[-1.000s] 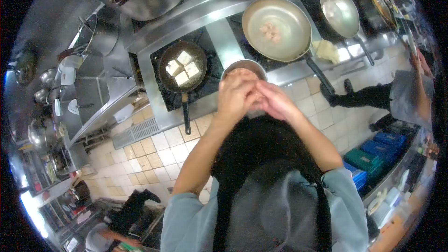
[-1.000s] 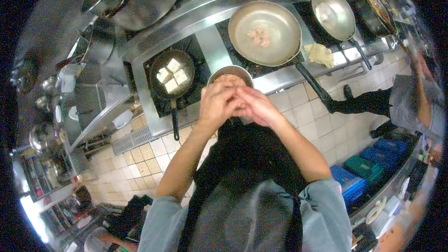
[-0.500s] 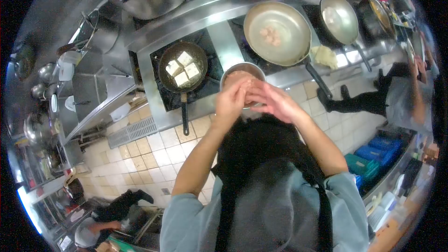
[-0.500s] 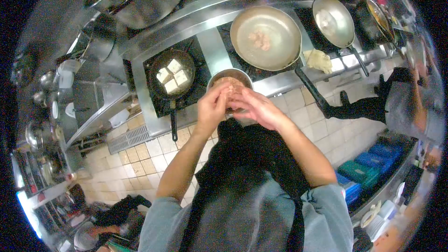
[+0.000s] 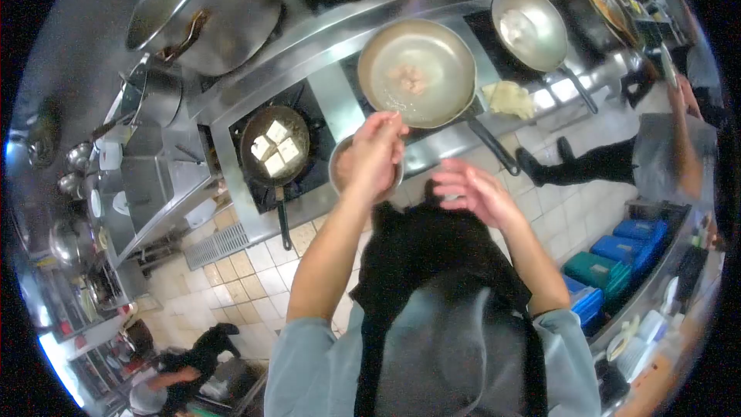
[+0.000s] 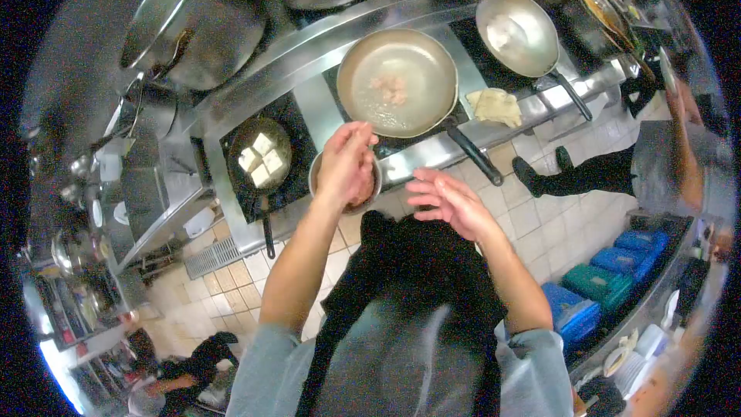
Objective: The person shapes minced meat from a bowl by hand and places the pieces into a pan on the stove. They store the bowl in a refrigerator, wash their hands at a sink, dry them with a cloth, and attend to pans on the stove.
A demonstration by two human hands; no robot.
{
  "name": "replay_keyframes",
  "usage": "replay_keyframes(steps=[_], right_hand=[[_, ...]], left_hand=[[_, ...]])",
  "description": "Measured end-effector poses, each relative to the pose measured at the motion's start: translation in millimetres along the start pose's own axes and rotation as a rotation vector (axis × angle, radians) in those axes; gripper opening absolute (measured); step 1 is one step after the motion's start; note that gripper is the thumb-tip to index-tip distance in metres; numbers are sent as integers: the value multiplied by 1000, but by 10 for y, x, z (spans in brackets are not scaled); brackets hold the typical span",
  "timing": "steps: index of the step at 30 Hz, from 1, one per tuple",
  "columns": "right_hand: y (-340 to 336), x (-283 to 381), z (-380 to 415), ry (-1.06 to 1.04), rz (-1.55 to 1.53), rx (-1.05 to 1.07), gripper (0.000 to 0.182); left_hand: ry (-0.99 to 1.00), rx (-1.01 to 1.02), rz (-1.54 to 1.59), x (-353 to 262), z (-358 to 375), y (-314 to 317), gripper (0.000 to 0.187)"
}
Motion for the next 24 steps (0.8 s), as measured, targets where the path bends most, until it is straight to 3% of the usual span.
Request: replay_keyframes(steps=[3, 6, 10, 12, 16, 18, 19, 21, 24], right_hand=[[-269, 47, 159, -34, -36, -90, 54], [-508, 59, 256, -55, -57, -175, 47], [-695, 26, 335, -45, -93, -224, 42], [-723, 33, 341, -42, -96, -224, 40], [-731, 0, 294, -7, -60, -206, 38], [-722, -37, 256, 13, -38, -202, 38], [-706, -55, 237, 29, -29, -198, 38], [-691, -107, 206, 53, -16, -191, 38], [-673, -224, 98, 76, 16, -186, 39]], left_hand=[[-41, 38, -241, 91, -241, 296, 23], [69, -113, -537, 149, -399, 401, 29], [101, 5, -912, 215, -570, 635, 33], [173, 39, -1666, 134, -589, 868, 40], [150, 23, -1692, 174, -737, 903, 39], [458, 64, -1461, -16, -709, 1075, 38], [455, 58, -1458, -73, -674, 1055, 38], [480, -96, -1440, -377, -501, 850, 55], [519, -292, -1194, -741, -16, 152, 43]])
Point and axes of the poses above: each hand's wrist, its own z-axis away from the middle knuckle, its own y-axis out of the palm, x = y × z, the point moved 10 cm from there along -z, towards the middle knuckle, and after that the axes turned 2 degrees about -z, right-handed, at the moved point
